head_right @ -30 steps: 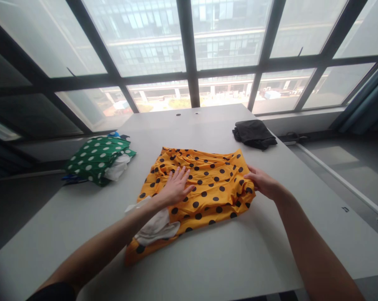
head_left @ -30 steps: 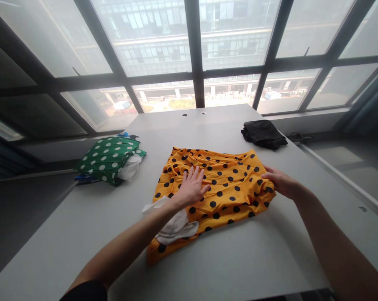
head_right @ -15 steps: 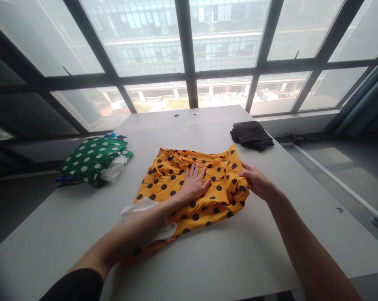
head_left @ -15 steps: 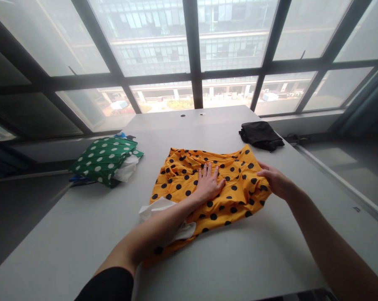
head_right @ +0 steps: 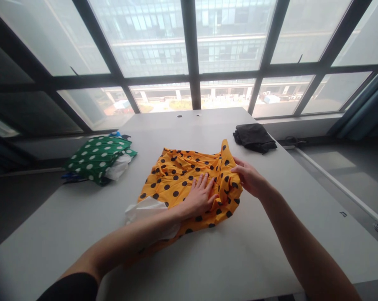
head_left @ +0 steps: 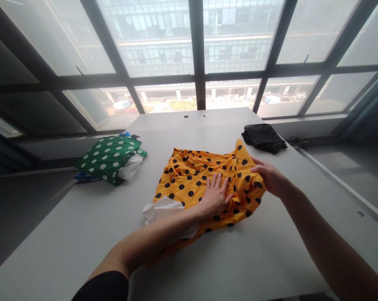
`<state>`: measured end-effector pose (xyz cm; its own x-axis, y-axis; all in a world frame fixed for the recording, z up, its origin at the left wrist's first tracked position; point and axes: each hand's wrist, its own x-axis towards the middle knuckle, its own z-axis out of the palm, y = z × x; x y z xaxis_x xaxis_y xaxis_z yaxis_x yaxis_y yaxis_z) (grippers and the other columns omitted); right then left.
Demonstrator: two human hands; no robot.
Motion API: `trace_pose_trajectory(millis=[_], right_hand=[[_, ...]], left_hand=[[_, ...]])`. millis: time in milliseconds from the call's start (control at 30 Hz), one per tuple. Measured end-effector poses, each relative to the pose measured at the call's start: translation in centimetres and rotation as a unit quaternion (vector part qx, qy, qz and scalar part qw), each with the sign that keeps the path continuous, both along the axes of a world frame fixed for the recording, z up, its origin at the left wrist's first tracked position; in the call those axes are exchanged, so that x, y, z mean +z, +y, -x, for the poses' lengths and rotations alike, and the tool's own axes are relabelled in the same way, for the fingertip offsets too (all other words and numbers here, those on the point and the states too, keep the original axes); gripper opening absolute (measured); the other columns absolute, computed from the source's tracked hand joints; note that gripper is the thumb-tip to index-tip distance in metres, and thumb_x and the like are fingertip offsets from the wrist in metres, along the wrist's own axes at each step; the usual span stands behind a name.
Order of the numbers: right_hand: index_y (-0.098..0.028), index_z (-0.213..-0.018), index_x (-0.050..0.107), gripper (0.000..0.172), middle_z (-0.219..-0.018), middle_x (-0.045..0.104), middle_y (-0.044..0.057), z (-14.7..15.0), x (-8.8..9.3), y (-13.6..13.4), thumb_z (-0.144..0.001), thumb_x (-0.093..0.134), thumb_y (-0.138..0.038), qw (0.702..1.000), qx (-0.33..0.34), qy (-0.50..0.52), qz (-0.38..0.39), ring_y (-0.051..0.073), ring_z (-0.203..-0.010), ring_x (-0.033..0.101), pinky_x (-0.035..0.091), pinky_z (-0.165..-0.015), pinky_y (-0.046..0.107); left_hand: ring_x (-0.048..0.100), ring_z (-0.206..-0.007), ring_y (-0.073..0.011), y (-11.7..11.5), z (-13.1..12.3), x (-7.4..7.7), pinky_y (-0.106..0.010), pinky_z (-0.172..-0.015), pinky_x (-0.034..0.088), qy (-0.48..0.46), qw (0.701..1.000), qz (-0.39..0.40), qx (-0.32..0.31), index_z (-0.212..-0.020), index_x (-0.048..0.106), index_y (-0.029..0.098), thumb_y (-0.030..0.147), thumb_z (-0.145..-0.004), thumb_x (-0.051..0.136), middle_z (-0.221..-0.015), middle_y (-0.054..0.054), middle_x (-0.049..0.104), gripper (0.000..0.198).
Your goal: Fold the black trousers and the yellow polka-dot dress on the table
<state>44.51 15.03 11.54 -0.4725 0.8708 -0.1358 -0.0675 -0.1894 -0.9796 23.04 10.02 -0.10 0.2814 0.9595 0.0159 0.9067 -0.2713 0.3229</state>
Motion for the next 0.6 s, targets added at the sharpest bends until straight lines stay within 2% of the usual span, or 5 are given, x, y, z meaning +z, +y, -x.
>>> trace_pose_trajectory(millis=[267,333,400,467,600], right_hand=[[-0.024,-0.13,0.065,0.057,-0.081,0.073,0.003,2.8,1.5,-0.1,-0.073,0.068,-0.029,1.0,0.004,-0.013,-0.025,0.017,-0.06,0.064,0.052,-0.052,0.026],[-0.023,-0.128,0.066,0.055,-0.075,0.069,0.001,3.6,1.6,-0.2,-0.073,0.068,-0.028,1.0,0.01,-0.008,-0.027,0.015,-0.055,0.058,0.047,-0.047,0.024],[-0.022,-0.127,0.065,0.055,-0.071,0.065,-0.002,4.5,1.7,-0.3,-0.072,0.067,-0.026,0.999,0.018,0.0,-0.026,0.011,-0.05,0.052,0.039,-0.042,0.021],[-0.021,-0.127,0.063,0.057,-0.066,0.06,-0.005,5.5,2.0,-0.5,-0.071,0.066,-0.024,0.999,0.029,0.006,-0.022,0.008,-0.045,0.043,0.031,-0.039,0.019],[-0.018,-0.134,0.059,0.064,-0.054,0.049,-0.011,8.7,2.7,-0.9,-0.07,0.062,-0.022,0.997,0.061,-0.007,-0.042,0.007,-0.04,0.036,0.027,-0.038,0.018]], left_hand=[[0.008,-0.162,-0.0335,-0.2,0.2,-0.1,-0.059,-0.13,0.008,-0.034,0.999,-0.024,-0.013,-0.164,0.029,0.008,0.047,-0.105,0.04,-0.173,-0.02,0.019,0.072],[0.01,-0.162,-0.0311,0.0,0.4,0.7,-0.055,-0.131,0.01,-0.1,0.995,-0.015,-0.005,-0.164,0.031,0.01,0.042,-0.104,0.041,-0.173,-0.018,0.021,0.069],[0.017,-0.161,-0.0282,0.2,0.9,2.1,-0.049,-0.131,0.016,-0.219,0.976,-0.005,0.018,-0.162,0.035,0.013,0.039,-0.104,0.04,-0.171,-0.016,0.028,0.064],[0.029,-0.157,-0.0274,0.3,1.7,4.2,-0.047,-0.128,0.026,-0.369,0.927,0.032,0.055,-0.161,0.039,0.018,0.041,-0.106,0.039,-0.168,-0.014,0.036,0.06],[0.056,-0.139,-0.0307,-0.4,4.2,8.7,-0.045,-0.104,0.055,-0.611,0.758,0.184,0.132,-0.155,0.046,0.027,0.056,-0.105,0.045,-0.157,-0.012,0.053,0.058]])
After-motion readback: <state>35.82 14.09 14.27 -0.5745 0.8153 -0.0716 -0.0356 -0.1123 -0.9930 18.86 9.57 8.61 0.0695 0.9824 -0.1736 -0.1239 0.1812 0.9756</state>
